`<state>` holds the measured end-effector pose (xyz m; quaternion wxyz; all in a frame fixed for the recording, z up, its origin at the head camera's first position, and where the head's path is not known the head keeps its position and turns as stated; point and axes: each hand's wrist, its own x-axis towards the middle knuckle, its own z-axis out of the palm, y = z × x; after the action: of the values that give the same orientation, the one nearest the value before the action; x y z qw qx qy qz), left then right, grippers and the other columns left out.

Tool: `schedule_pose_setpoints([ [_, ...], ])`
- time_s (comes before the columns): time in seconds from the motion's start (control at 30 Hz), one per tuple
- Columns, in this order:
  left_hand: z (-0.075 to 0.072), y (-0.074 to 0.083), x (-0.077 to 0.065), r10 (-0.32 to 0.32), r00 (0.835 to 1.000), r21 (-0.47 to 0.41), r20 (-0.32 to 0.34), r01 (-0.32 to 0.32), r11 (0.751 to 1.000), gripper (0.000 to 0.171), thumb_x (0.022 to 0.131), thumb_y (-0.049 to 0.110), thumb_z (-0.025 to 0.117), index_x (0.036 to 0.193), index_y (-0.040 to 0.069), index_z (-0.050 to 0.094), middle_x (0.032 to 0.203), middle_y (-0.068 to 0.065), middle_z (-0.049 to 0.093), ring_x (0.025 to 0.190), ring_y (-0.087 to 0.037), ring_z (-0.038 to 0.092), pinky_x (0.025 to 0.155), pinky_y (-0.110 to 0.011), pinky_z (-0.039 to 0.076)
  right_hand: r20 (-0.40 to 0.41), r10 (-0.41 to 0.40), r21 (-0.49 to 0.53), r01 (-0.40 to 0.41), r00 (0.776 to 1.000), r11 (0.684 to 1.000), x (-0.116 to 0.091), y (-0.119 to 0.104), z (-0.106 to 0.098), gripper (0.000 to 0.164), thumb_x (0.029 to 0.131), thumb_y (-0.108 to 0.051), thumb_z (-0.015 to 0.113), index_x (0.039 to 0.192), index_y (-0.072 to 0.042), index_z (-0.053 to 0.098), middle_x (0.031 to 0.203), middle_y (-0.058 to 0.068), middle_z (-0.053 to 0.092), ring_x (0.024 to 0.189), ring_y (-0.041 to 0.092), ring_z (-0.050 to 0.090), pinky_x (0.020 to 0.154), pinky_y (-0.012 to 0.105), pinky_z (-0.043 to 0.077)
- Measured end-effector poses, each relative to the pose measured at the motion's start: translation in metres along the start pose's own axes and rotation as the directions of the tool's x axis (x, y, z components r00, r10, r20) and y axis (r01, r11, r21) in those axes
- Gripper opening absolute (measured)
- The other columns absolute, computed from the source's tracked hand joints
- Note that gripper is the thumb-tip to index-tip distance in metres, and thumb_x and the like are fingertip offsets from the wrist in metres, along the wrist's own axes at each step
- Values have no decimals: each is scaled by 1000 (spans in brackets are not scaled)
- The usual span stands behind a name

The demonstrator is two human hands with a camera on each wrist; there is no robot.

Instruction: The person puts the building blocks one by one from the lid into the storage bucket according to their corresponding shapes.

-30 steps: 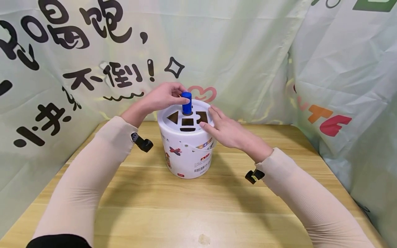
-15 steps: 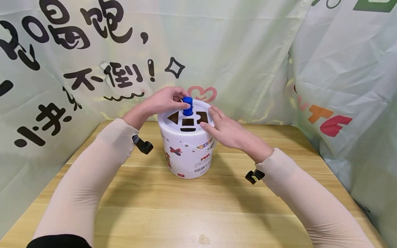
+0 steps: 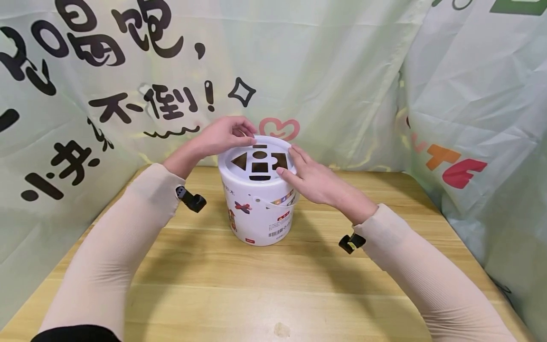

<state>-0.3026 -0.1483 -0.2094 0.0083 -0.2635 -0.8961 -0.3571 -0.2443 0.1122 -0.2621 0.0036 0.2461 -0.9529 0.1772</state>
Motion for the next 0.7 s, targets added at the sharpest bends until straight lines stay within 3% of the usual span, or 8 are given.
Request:
schedule_pose_setpoints([
  [0.3,-14,-13,-23,-25,999,28,-40,26,999,33,92,26,70,118,6,63,109,-9,65,99,-22,61,89,-38,47,-3,-8,-2,8,1000,1000,-1,-1,0,91,94,-72,23,158,-10,7,164,8,3,143,37,27,111,56,29],
  [0.7,-36,-34,-70,-53,992,26,-116,57,998,32,93,30,68,116,8,63,115,-8,63,106,-22,58,92,-44,45,-4,-9,2,9,1000,1000,0,1,0,90,94,-72,23,158,-10,6,164,9,3,143,37,26,110,57,28],
])
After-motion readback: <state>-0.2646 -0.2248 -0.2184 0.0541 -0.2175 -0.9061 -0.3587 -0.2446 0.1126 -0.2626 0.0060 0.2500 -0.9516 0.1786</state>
